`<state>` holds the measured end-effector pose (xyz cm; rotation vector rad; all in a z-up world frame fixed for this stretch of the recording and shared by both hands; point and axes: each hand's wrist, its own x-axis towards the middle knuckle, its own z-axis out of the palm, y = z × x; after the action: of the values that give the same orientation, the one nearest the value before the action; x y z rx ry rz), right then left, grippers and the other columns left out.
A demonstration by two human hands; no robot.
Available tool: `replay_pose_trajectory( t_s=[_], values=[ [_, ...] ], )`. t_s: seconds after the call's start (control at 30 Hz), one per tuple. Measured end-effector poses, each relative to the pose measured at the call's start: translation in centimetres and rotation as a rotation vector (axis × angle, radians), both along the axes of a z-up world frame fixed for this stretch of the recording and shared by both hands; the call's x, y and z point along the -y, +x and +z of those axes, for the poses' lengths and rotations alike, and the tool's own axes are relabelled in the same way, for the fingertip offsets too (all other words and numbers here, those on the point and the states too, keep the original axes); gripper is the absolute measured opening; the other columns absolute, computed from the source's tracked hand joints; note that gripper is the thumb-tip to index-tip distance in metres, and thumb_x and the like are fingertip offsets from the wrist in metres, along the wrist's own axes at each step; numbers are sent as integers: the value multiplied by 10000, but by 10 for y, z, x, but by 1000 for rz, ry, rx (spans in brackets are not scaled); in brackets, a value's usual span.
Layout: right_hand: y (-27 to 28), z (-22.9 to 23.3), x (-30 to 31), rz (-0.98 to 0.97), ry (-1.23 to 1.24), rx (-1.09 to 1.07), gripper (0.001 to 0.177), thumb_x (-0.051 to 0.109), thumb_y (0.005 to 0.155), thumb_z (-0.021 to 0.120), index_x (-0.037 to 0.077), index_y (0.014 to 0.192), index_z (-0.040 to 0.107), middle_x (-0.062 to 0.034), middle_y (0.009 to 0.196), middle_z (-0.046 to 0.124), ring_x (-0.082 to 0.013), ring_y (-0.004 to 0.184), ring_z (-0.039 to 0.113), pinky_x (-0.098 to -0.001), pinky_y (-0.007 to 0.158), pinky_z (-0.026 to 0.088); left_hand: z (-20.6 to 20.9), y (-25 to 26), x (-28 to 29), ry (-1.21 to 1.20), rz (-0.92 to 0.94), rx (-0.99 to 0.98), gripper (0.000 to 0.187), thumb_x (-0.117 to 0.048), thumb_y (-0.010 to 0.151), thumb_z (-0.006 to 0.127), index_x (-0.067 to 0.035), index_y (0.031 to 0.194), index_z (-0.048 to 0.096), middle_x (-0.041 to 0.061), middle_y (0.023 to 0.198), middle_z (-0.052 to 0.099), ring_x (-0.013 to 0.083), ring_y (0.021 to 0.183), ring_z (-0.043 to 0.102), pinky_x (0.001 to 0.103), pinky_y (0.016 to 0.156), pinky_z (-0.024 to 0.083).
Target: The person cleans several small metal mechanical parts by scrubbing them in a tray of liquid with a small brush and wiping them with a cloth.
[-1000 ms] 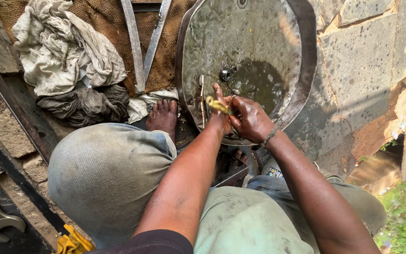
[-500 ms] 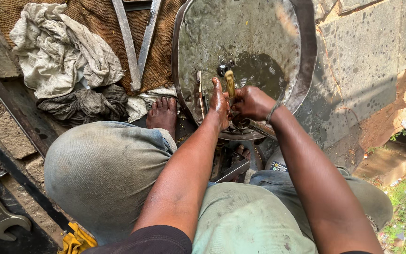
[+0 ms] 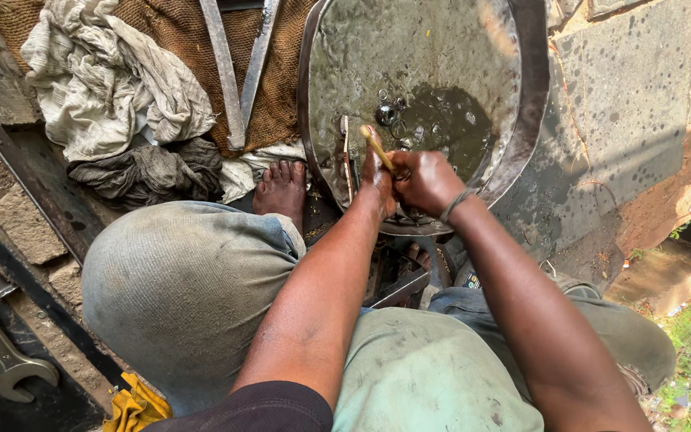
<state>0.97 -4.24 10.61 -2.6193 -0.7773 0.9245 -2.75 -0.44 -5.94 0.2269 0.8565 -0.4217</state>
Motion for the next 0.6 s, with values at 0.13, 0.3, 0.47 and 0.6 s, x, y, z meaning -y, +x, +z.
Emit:
replay_pose_trajectory(
  t_s=[0.13, 0.3, 0.47, 0.6],
  values=[
    [15, 1, 4, -34, -90, -91, 337, 97, 742, 836, 113, 1074, 776, -82, 1001, 785, -207, 856, 760, -372, 816, 605, 1, -1, 2, -5, -27, 27, 1025, -949, 814, 246, -80, 1142, 681, 125, 1032, 663, 265, 945, 630, 472, 778, 511],
    [12, -2, 0, -1, -167, -40, 246, 117, 800, 840, 68, 1031, 768, -110, 926, 792, -201, 812, 765, -367, 764, 627, 14, -4, -10, 64, -109, -40, 1157, -968, 766, 140, -97, 1423, 527, 190, 1176, 637, 300, 1087, 578, 549, 880, 454],
    [0, -10, 20, -415, 36, -9, 208, 232, 931, 752, 58, 1038, 718, -119, 880, 768, -169, 662, 737, -285, 572, 640, 34, 2, -23, 187, -141, -26, 1193, -951, 720, 113, -137, 1554, 367, 180, 1178, 653, 390, 1235, 582, 599, 846, 355],
    [-11, -28, 59, -1046, 565, -72, 249, 244, 957, 761, 19, 985, 659, -106, 821, 710, -153, 620, 673, -302, 548, 608, 39, -1, -25, 118, -196, 6, 1218, -958, 787, 99, -57, 1505, 493, 216, 1026, 682, 346, 931, 637, 566, 812, 466]
  ],
)
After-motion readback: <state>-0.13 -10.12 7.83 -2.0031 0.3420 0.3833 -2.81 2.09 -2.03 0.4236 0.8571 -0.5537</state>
